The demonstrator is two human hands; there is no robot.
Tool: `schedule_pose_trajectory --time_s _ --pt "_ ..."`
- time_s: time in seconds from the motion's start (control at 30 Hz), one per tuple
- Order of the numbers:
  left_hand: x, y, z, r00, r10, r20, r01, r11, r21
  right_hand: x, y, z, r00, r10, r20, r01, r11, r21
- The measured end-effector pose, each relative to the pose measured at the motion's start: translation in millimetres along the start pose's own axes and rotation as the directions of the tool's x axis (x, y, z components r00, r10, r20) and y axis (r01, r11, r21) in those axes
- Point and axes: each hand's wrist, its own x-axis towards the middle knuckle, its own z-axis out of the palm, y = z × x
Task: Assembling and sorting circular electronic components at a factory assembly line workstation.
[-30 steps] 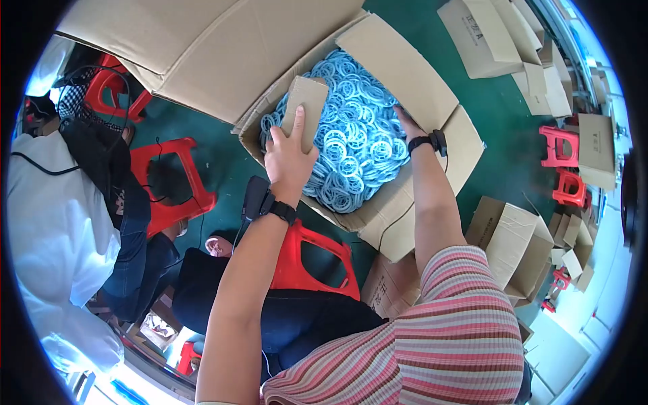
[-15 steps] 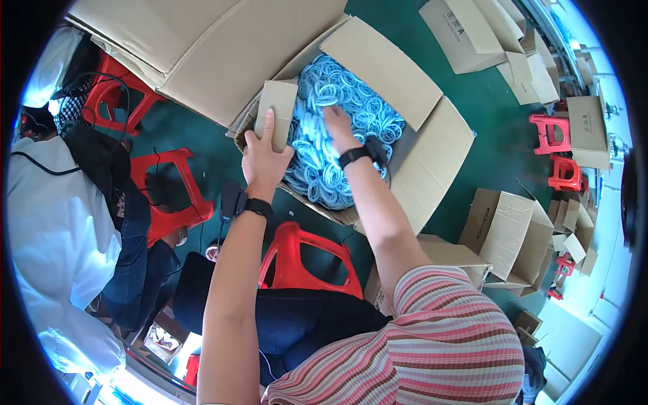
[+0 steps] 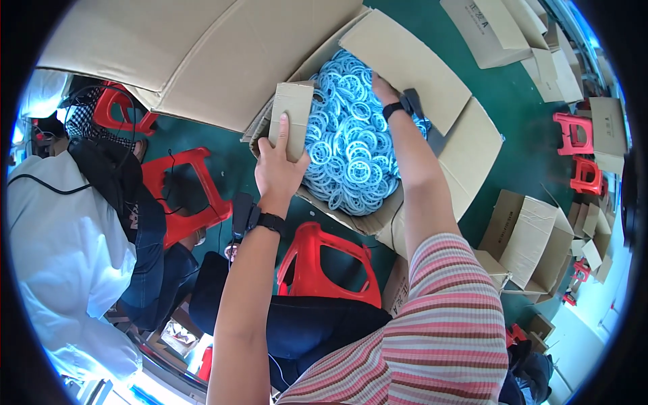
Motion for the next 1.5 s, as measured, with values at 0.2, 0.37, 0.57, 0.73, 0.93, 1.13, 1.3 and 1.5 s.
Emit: schedule_pose_trajectory --time_s 0.2,0.37,0.57,0.73,0.93,1.13,1.3,1.5 --pt "3 -2 0 1.0 0.006 -0.01 -0.005 0.999 0.032 24 9 -2 0.944 -0.236 0.23 0.165 0.943 0.29" --pt "1 -6 -6 1.0 -0.007 0.008 0.007 0.999 0.031 -6 -5 -13 0.935 -0.083 0.346 0.068 0.996 0.054" --pt "3 -3 -13 0.994 0.002 0.106 0.0 1.0 -0.022 -60 14 -44 0.723 -0.045 0.689 -0.363 0.824 0.434" --pt "1 3 -13 0.984 0.0 0.179 0.016 0.996 -0.088 -105 -3 -46 0.555 -0.122 0.823 -0.719 0.428 0.548" --pt "-8 7 -15 0.988 0.011 0.153 0.014 0.986 -0.167 -148 -53 -65 0.733 -0.016 0.68 -0.593 0.473 0.651" --pt "-20 1 -6 0.998 0.046 -0.051 -0.059 0.951 -0.304 -183 -78 -51 0.836 0.038 0.547 -0.436 0.652 0.621" --pt "-27 0 -5 0.994 0.029 -0.108 -0.077 0.881 -0.466 -208 -88 -56 0.963 0.013 0.269 -0.168 0.808 0.564" --pt "-25 7 9 1.0 0.007 0.026 0.013 0.717 -0.697 -212 -99 -99 0.989 0.008 0.148 -0.067 0.915 0.397"
